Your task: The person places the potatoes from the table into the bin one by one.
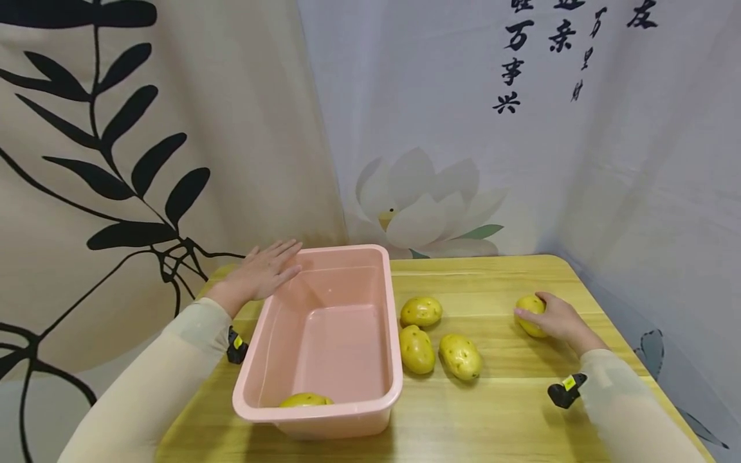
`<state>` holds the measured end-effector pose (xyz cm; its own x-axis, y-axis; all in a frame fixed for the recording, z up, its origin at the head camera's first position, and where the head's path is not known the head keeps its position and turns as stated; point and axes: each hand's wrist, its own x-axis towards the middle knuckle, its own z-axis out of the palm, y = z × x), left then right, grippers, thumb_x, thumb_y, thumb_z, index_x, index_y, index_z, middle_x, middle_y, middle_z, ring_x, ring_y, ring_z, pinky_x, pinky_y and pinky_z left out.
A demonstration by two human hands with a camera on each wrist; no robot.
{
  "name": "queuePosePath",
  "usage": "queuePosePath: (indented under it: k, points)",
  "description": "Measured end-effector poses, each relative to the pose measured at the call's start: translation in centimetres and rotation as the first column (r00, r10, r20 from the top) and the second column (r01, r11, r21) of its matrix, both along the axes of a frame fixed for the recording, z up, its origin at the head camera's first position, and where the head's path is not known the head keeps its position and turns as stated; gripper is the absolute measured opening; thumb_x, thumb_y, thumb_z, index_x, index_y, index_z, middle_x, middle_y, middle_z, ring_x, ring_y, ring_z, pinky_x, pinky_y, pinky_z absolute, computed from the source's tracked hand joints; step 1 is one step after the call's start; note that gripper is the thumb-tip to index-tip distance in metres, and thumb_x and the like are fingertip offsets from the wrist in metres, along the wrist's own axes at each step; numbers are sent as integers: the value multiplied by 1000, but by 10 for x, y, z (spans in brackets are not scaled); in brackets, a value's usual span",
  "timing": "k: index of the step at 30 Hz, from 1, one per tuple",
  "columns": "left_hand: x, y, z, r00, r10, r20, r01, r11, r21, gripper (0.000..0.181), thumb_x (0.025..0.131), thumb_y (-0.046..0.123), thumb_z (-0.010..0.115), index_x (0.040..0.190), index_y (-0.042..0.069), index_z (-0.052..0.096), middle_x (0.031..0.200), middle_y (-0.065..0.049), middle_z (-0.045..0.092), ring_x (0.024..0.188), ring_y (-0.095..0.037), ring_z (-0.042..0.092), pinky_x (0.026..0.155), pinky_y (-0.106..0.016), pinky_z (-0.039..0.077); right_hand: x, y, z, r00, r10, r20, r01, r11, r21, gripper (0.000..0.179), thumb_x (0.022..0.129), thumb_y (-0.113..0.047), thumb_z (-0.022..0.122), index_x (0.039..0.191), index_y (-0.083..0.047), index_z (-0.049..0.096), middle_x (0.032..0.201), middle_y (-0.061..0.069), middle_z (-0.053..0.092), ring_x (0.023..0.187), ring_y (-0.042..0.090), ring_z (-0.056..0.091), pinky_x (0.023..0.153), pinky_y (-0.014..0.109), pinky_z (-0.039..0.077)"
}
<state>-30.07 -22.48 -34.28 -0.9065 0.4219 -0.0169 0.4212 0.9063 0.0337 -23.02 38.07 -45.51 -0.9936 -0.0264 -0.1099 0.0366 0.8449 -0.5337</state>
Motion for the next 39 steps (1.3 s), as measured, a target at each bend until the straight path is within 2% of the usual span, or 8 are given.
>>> queuePosePath:
  k: [6, 12, 21, 28, 39]
  points:
    - [-1, 1, -1, 1000, -5, 5, 5, 1000, 11, 67, 100, 59, 21, 156, 24, 10, 161, -2, 9, 147, -31, 5, 112, -61, -1, -2, 1, -6, 1000, 2, -7, -2, 1000, 12, 100, 87, -57, 61, 139, 21, 26, 131, 44, 38, 109, 51, 47, 86, 59, 43]
    - [0, 0, 0, 1000, 2, -6, -2, 1000, 18, 65, 101, 55, 26, 156, 22, 13, 161, -5, 12, 146, -33, 7, 112, -62, 0, -5, -8, -2, 1000, 17, -24, -16, 999, 44, 102, 83, -58, 66, 138, 20, 30, 130, 43, 40, 110, 53, 47, 88, 62, 41]
    - [1, 0, 1, 1000, -3, -6, 3, 1000, 30, 66, 101, 57, 26, 156, 22, 14, 161, -5, 13, 146, -33, 8, 112, -62, 0, -7, -19, -3, 999, 37, -19, -35, 994, 107, 97, 81, -52, 71, 137, 19, 33, 129, 43, 41, 113, 58, 43, 91, 66, 38]
    - [1, 2, -1, 1000, -4, -5, 4, 1000, 29, 66, 101, 56, 25, 156, 22, 15, 161, -5, 14, 146, -33, 8, 112, -62, 1, -4, -19, -1, 998, 55, -19, -52, 990, 130, 98, 80, -50, 73, 137, 18, 32, 128, 43, 42, 112, 57, 44, 90, 66, 39]
    - [1, 1, 3, 1000, 7, 14, -8, 1000, 5, 68, 100, 59, 21, 156, 22, 11, 161, -5, 11, 146, -32, 7, 112, -62, -1, -1, -24, 1, 995, 83, -59, -73, 986, 152, 92, 78, -37, 78, 137, 18, 33, 121, 41, 47, 102, 50, 51, 81, 60, 43]
